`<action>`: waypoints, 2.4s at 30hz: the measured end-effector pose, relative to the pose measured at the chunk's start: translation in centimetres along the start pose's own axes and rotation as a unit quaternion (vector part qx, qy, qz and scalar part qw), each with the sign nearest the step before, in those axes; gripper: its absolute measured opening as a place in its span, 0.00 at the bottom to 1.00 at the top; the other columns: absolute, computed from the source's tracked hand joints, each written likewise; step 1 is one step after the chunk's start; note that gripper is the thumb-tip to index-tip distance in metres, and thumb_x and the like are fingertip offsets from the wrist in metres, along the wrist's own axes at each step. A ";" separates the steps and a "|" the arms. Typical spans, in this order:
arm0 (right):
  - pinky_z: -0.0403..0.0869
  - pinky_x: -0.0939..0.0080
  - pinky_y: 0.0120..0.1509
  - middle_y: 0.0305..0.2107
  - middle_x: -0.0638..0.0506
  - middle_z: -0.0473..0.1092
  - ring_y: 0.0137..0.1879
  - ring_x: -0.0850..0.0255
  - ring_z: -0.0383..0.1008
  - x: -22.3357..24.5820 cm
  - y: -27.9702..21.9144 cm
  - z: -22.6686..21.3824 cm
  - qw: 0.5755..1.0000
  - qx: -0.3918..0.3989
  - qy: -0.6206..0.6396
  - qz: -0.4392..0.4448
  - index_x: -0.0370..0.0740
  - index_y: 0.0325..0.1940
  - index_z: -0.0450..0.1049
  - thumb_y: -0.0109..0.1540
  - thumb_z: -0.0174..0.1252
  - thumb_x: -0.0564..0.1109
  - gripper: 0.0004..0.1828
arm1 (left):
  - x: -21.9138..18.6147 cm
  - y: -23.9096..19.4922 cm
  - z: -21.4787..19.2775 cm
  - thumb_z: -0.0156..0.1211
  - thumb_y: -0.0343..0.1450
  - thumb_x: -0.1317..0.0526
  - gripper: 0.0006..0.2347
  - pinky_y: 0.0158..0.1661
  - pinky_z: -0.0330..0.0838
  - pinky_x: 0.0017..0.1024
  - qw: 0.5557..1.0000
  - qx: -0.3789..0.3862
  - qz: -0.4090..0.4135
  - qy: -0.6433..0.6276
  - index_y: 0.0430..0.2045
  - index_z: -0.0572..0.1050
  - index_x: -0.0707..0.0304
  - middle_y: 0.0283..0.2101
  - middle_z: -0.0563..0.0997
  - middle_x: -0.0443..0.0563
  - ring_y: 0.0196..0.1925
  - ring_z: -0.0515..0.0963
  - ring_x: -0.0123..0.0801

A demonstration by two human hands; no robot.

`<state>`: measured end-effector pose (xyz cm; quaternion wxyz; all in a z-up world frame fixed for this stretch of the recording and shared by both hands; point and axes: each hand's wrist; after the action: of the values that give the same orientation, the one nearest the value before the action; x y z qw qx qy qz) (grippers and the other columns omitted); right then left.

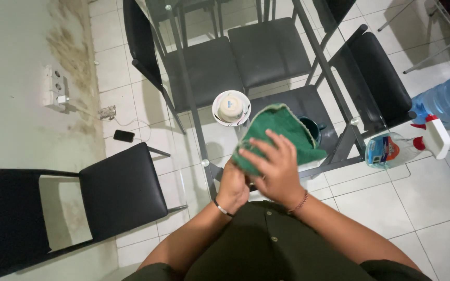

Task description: The person wipes down the surfaces of lockers and a glass table with a cloth, then picks up and wipes several plates, cups, and bowls one by one.

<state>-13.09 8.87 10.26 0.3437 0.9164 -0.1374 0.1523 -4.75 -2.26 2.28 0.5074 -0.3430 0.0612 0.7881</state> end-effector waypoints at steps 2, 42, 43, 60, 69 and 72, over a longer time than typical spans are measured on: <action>0.52 0.31 0.76 0.63 0.51 0.66 0.73 0.43 0.57 0.2 -1.7 1.3 0.998 -0.011 -0.017 -0.054 0.54 0.62 0.77 0.58 0.67 0.50 0.26 | -0.5 0.1 0.0 0.50 0.75 0.61 0.14 0.52 0.77 0.34 0.988 -0.031 -0.048 -0.147 0.53 0.73 0.65 0.50 0.81 0.54 0.51 0.80 0.38; 0.62 0.46 0.63 0.48 0.40 0.73 0.55 0.45 0.70 0.4 -1.7 0.3 0.969 0.173 0.145 0.102 0.34 0.59 0.70 0.57 0.63 0.50 0.29 | -2.2 1.0 -2.1 0.45 0.77 0.45 0.20 0.48 0.75 0.39 0.992 0.001 -0.124 0.017 0.55 0.70 0.59 0.46 0.80 0.56 0.47 0.80 0.40; 0.61 0.47 0.65 0.53 0.39 0.72 0.58 0.46 0.69 0.1 -1.8 -0.2 0.958 0.199 0.183 0.096 0.34 0.63 0.69 0.58 0.59 0.46 0.29 | -2.1 1.3 -2.9 0.46 0.79 0.47 0.20 0.50 0.75 0.38 0.994 0.015 -0.107 0.011 0.55 0.71 0.62 0.46 0.80 0.56 0.48 0.80 0.40; 0.71 0.50 0.57 0.44 0.50 0.77 0.49 0.51 0.76 -2.2 -5.1 4.6 0.966 0.244 0.003 0.086 0.44 0.51 0.74 0.63 0.58 0.41 0.12 | -1.2 1.0 -4.1 0.60 0.75 0.56 0.14 0.55 0.70 0.31 0.923 0.103 0.043 0.368 0.47 0.75 0.68 0.47 0.79 0.52 0.52 0.76 0.34; 0.73 0.59 0.59 0.50 0.47 0.74 0.53 0.60 0.74 -2.8 -7.6 4.6 0.603 0.189 0.627 0.456 0.36 0.62 0.70 0.69 0.45 0.41 0.19 | -3.0 -1.6 -2.0 0.68 0.67 0.53 0.22 0.57 0.71 0.32 0.837 0.202 0.210 0.464 0.51 0.74 0.68 0.50 0.77 0.55 0.54 0.78 0.37; 0.74 0.59 0.57 0.47 0.45 0.75 0.51 0.57 0.76 -3.5 -8.2 3.7 0.776 0.190 0.504 0.328 0.39 0.62 0.71 0.70 0.45 0.43 0.18 | -1.1 -0.6 -2.4 0.64 0.72 0.54 0.21 0.58 0.70 0.33 0.904 0.176 0.159 0.357 0.53 0.73 0.70 0.50 0.78 0.57 0.54 0.77 0.39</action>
<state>-12.69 12.89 1.46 0.1120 0.6545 -0.2055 0.7189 -2.85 -3.91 1.31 0.3716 -0.4923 0.4296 0.6596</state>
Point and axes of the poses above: each hand's wrist, its own y-axis towards the middle knuckle, its own z-axis out of the palm, x = y × z
